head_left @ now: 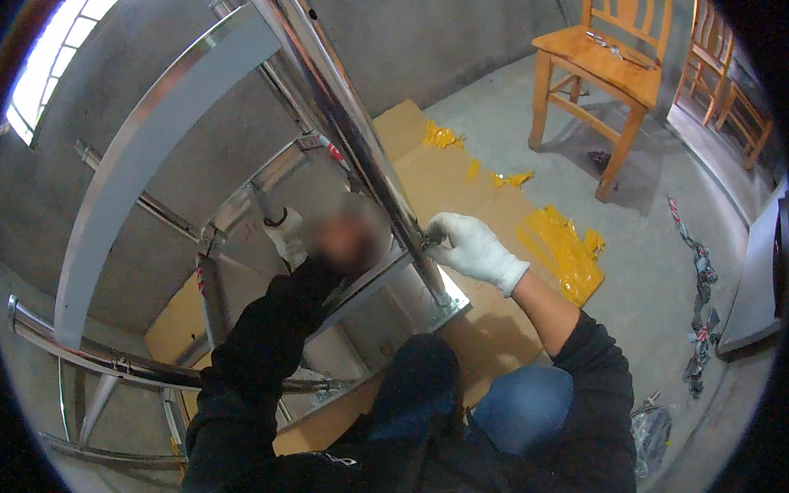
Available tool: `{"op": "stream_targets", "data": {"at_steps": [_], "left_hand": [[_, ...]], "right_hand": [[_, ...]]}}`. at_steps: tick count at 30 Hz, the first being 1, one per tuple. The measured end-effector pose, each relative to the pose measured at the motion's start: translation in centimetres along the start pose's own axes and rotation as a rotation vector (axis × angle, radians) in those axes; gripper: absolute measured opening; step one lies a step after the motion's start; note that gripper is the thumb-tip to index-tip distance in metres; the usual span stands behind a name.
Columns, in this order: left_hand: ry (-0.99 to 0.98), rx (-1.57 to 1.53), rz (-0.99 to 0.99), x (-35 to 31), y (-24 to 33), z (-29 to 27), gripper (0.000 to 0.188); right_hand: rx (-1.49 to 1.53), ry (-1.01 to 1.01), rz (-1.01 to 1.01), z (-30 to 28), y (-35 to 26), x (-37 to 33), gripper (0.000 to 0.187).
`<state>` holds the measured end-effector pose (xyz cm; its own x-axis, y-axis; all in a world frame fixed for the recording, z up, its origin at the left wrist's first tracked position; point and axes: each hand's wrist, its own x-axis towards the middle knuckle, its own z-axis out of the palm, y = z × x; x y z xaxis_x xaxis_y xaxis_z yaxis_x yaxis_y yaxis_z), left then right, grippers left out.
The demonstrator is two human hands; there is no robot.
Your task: The person assembles a metal frame by inserting and tightening bolts at the joints using a wrench. They work on multiple connection points, adjusting the frame and securing the bolts to stabilize the structure.
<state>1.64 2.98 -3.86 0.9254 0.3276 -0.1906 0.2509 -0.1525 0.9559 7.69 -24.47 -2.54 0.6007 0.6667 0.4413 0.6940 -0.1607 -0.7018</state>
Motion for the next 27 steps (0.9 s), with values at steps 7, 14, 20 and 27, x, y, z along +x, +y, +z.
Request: {"op": "stream_targets", "data": {"at_steps": [7, 14, 20, 27], "left_hand": [[-0.118, 0.564, 0.380, -2.5, 2.9, 3.4, 0.025], [-0.088, 0.932, 0.513, -0.4, 1.1, 2.6, 0.022], [-0.022, 0.619, 0.343, 1.0, 0.3, 0.8, 0.030], [0.018, 0.401, 0.159, 0.6, -1.3, -1.9, 0.026]], "right_hand": [[-0.058, -0.071, 0.023, -0.1, 0.2, -0.1, 0.020], [0.062, -0.064, 0.088, -0.1, -0.2, -0.1, 0.019], [-0.031, -0.003, -0.020, 0.3, 0.6, -0.3, 0.020], [0.145, -0.098, 0.145, 0.1, 0.4, -0.2, 0.020]]}}
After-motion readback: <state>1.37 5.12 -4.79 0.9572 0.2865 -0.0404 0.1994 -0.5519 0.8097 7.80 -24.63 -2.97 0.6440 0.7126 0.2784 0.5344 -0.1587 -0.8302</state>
